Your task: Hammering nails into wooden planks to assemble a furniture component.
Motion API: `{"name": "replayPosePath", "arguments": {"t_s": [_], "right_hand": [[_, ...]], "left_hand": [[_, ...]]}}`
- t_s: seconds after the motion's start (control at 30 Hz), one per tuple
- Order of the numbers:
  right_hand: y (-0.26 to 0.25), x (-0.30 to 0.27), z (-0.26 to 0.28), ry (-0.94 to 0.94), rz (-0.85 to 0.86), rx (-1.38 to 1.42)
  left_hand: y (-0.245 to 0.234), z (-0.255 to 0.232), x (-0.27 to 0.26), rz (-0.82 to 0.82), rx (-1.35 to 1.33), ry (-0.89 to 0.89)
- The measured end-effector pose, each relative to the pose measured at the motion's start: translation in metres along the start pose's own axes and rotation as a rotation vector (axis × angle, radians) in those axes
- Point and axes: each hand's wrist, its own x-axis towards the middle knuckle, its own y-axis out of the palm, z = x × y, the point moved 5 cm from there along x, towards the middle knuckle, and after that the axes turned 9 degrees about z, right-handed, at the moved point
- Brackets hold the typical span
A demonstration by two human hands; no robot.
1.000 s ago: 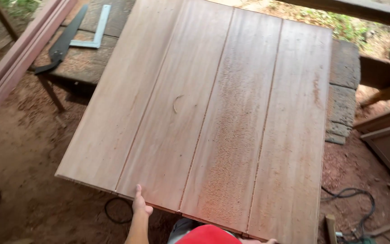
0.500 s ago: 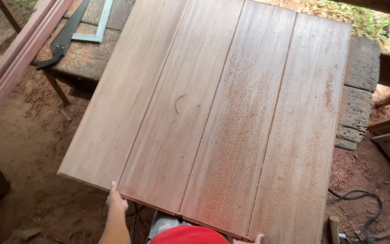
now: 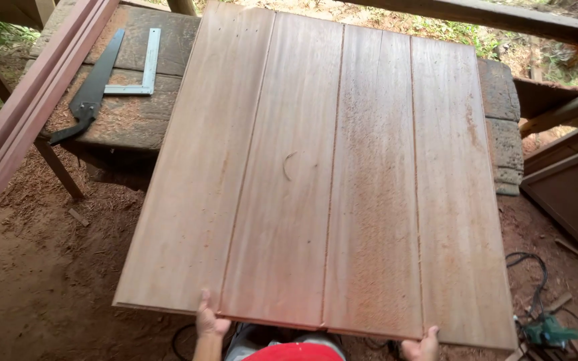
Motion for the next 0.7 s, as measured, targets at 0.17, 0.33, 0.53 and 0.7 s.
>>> {"name": "replayPosePath", "arguments": {"t_s": [0.17, 0.33, 0.53, 0.7], "right_hand": [[-0.032, 0.043, -0.006, 0.207, 1.403, 0.181], [-0.064, 0.049, -0.014, -0.038, 0.008, -0.207], [-0.065, 0.051, -0.054, 0.399, 0.919, 0.035], [-0.06, 0.022, -0.036, -0.004, 0.076, -0.077]], "left_hand": [[-0.006, -0.008, -0.001, 0.057, -0.006, -0.034], [-0.027, -0.019, -0.002, 0.059, -0.017, -0.045], [-0.016, -0.037, -0.007, 0.016, 0.031, -0.004], [-0.017, -0.037, -0.016, -0.063, 0.068, -0.01]]}}
